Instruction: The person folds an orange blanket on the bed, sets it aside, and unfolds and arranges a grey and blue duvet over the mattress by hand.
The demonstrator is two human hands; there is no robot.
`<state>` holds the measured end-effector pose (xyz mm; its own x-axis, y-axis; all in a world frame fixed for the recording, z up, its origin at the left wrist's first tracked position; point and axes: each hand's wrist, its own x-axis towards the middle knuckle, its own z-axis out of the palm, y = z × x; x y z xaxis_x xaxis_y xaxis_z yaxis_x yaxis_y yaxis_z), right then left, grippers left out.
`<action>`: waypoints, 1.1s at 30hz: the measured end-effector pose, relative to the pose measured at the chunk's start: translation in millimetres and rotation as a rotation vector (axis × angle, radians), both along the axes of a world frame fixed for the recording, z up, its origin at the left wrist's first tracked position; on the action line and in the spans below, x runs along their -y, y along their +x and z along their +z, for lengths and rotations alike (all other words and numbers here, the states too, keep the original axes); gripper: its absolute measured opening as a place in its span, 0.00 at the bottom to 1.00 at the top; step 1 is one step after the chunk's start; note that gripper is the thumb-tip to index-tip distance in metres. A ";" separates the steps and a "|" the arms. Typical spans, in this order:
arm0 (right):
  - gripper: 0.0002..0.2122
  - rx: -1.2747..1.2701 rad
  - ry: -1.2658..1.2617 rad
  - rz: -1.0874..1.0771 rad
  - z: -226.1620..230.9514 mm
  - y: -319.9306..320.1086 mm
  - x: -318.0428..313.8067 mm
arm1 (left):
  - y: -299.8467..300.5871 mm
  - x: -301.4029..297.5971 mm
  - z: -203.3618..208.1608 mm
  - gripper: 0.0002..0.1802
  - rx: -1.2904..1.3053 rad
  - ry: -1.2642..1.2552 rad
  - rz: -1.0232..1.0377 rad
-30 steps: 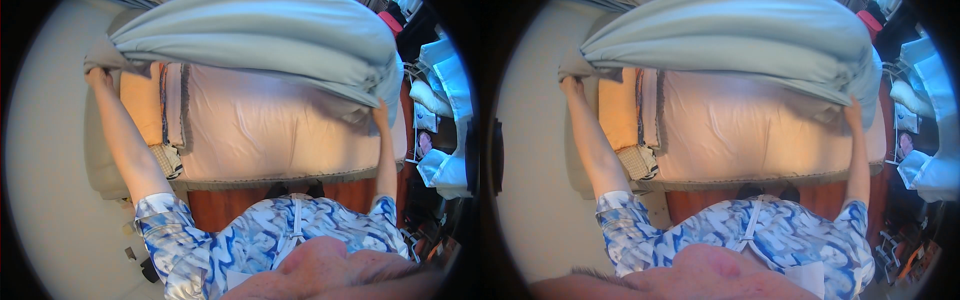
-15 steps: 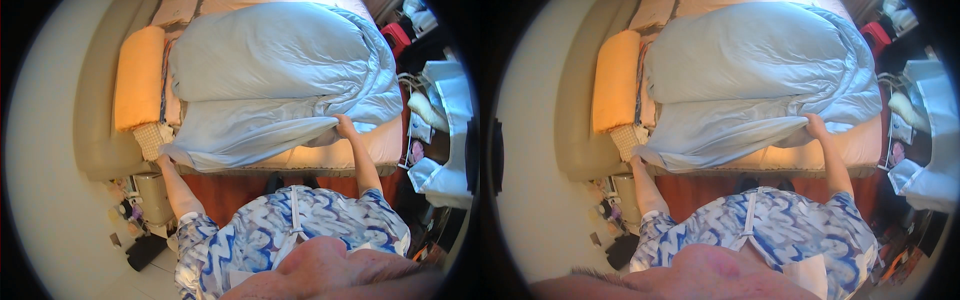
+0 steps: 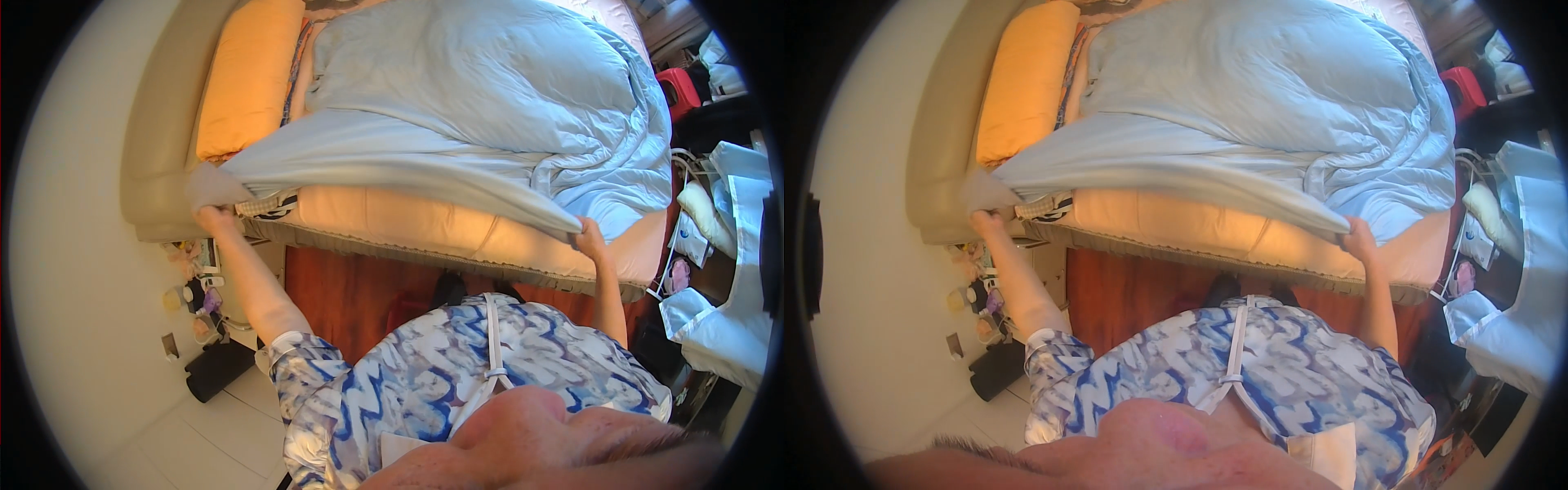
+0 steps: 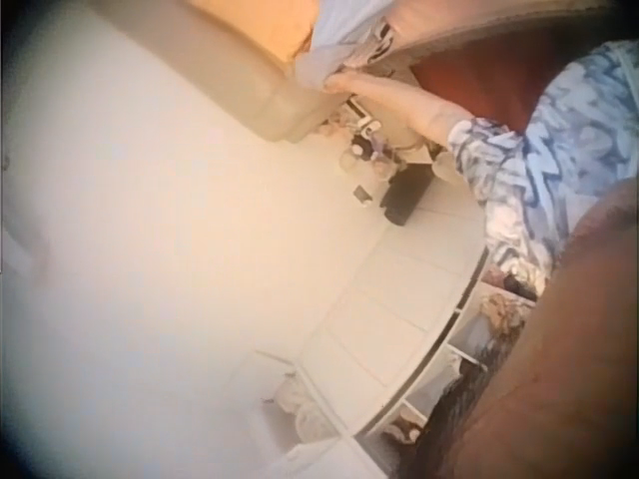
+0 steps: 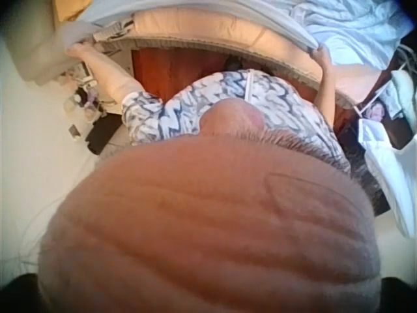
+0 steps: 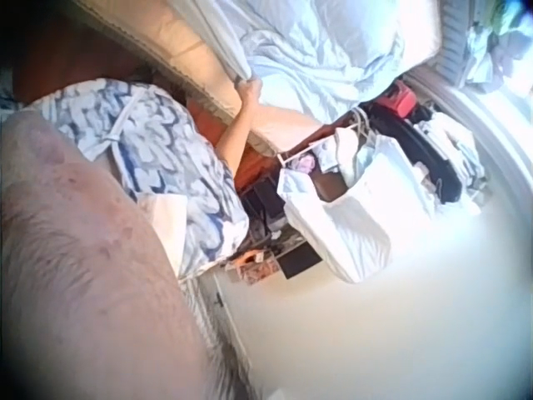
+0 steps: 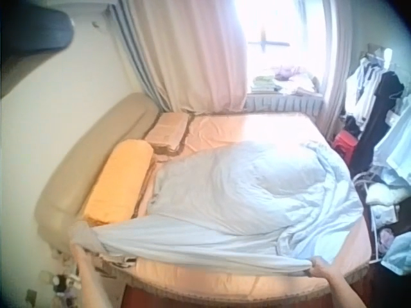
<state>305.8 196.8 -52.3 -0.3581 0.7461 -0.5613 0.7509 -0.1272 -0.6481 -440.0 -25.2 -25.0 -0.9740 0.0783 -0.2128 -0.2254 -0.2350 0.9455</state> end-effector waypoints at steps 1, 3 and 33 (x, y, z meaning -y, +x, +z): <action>0.08 0.012 -0.020 0.076 -6.9 1.2 3.0 | -19.1 19.4 5.3 0.19 -0.066 -0.033 0.045; 0.10 -0.011 0.037 0.177 -22.8 -13.4 1.1 | -72.8 78.9 27.1 0.20 -0.168 -0.188 0.130; 0.06 0.387 1.436 -0.460 -47.5 225.0 -194.3 | 579.7 -217.0 33.1 0.20 -1.053 -0.464 -1.718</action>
<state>530.7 391.2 -99.9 0.0365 0.7200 0.6930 0.9669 0.1497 -0.2064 139.7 191.8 8.0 0.2822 0.9593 -0.0124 0.6424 -0.1794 0.7451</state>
